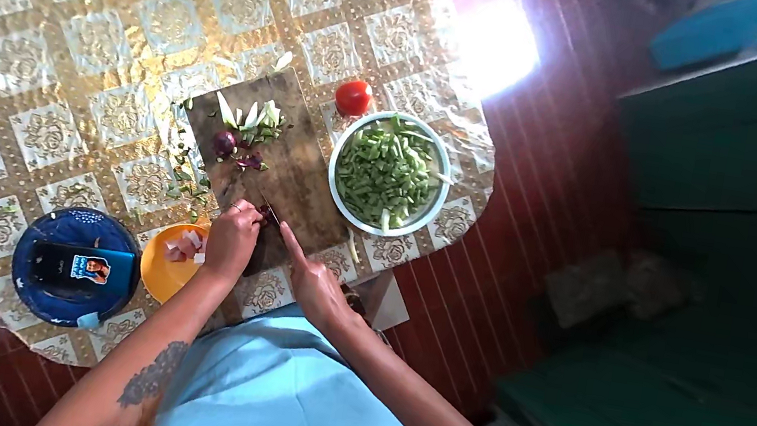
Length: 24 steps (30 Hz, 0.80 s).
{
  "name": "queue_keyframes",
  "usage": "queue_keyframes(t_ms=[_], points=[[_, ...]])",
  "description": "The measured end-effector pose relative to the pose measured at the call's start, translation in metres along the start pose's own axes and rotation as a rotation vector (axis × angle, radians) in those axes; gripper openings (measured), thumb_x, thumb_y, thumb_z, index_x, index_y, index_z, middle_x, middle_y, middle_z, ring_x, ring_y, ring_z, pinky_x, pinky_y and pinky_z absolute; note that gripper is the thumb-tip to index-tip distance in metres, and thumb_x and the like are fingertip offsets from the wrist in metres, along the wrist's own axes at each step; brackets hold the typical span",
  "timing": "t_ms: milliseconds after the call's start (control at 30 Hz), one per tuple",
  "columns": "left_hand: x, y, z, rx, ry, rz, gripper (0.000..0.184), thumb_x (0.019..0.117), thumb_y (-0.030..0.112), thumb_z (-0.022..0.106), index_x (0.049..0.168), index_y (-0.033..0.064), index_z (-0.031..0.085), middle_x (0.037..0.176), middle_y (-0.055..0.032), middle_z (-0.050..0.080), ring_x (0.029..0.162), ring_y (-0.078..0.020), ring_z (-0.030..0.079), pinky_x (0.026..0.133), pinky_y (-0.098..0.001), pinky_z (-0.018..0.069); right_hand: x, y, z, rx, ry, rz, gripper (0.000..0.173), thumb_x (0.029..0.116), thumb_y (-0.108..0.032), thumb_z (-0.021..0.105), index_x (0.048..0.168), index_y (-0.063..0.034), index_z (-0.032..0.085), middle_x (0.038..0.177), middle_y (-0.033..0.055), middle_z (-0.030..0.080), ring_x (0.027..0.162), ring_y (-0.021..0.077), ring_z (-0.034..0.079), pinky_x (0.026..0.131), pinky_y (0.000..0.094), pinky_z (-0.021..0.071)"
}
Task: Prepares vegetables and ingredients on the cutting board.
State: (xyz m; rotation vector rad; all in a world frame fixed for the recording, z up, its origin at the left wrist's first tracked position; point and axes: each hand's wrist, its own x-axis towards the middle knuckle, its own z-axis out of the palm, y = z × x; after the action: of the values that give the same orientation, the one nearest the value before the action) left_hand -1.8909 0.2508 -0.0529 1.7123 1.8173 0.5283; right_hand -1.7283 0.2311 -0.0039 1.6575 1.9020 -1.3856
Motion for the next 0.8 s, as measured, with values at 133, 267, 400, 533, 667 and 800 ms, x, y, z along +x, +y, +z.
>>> queue_keyframes(t_ms=[133,267,400,533,667,800], points=[[-0.001,0.0,0.0,0.004,-0.006,0.015,0.009,0.0926,-0.001,0.07,0.096,-0.004,0.077,0.108,-0.0201,0.073,0.096,-0.0351,0.072,0.087,-0.0503,0.0578,0.016,0.001,0.011,0.022,0.051,-0.018,0.064,0.1091,-0.009,0.033,0.167,-0.0246,0.01,0.098,0.0226,0.071,0.094,0.0425,0.071,0.086,0.0563,0.0551],[0.0,0.0,-0.001,0.025,-0.025,-0.001,0.013,0.0913,-0.008,0.063,0.095,-0.0064,0.076,0.107,-0.0231,0.071,0.096,-0.0384,0.071,0.085,-0.0544,0.0571,0.005,0.007,0.003,0.038,0.139,-0.075,0.063,0.1076,-0.008,0.034,0.166,-0.0214,0.018,0.093,0.022,0.072,0.087,0.0424,0.071,0.081,0.0563,0.0557],[0.0,-0.001,0.0,0.031,-0.012,0.002,0.013,0.0897,-0.01,0.063,0.093,-0.0069,0.075,0.104,-0.0233,0.071,0.093,-0.0391,0.072,0.082,-0.055,0.0577,0.0,0.001,0.0,0.004,0.079,-0.046,0.062,0.1087,-0.009,0.032,0.167,-0.0237,0.015,0.093,0.0217,0.071,0.088,0.0421,0.071,0.082,0.0564,0.055],[0.001,-0.002,-0.001,0.019,-0.009,0.012,0.012,0.0892,-0.009,0.065,0.093,-0.0069,0.075,0.106,-0.0236,0.072,0.093,-0.0388,0.072,0.083,-0.0543,0.0579,0.003,-0.006,0.001,-0.023,0.036,-0.004,0.065,0.108,-0.007,0.033,0.167,-0.025,0.011,0.099,0.0227,0.071,0.093,0.0423,0.071,0.085,0.0558,0.0548],[0.001,-0.002,0.0,0.008,-0.023,-0.001,0.01,0.093,-0.003,0.067,0.097,-0.0046,0.077,0.109,-0.0209,0.072,0.096,-0.036,0.072,0.087,-0.0513,0.0576,0.02,-0.009,0.01,-0.01,0.03,0.027,0.069,0.1078,-0.005,0.033,0.167,-0.0287,0.006,0.102,0.0233,0.071,0.097,0.0434,0.07,0.087,0.0566,0.0548],[0.003,-0.002,-0.003,0.031,-0.031,0.013,0.012,0.0916,-0.008,0.064,0.093,-0.0063,0.075,0.106,-0.0228,0.072,0.095,-0.0381,0.072,0.085,-0.0525,0.0578,0.013,-0.004,0.002,0.007,0.085,-0.035,0.064,0.1085,-0.008,0.033,0.167,-0.0251,0.012,0.099,0.0226,0.071,0.093,0.0427,0.071,0.085,0.0562,0.0552]])
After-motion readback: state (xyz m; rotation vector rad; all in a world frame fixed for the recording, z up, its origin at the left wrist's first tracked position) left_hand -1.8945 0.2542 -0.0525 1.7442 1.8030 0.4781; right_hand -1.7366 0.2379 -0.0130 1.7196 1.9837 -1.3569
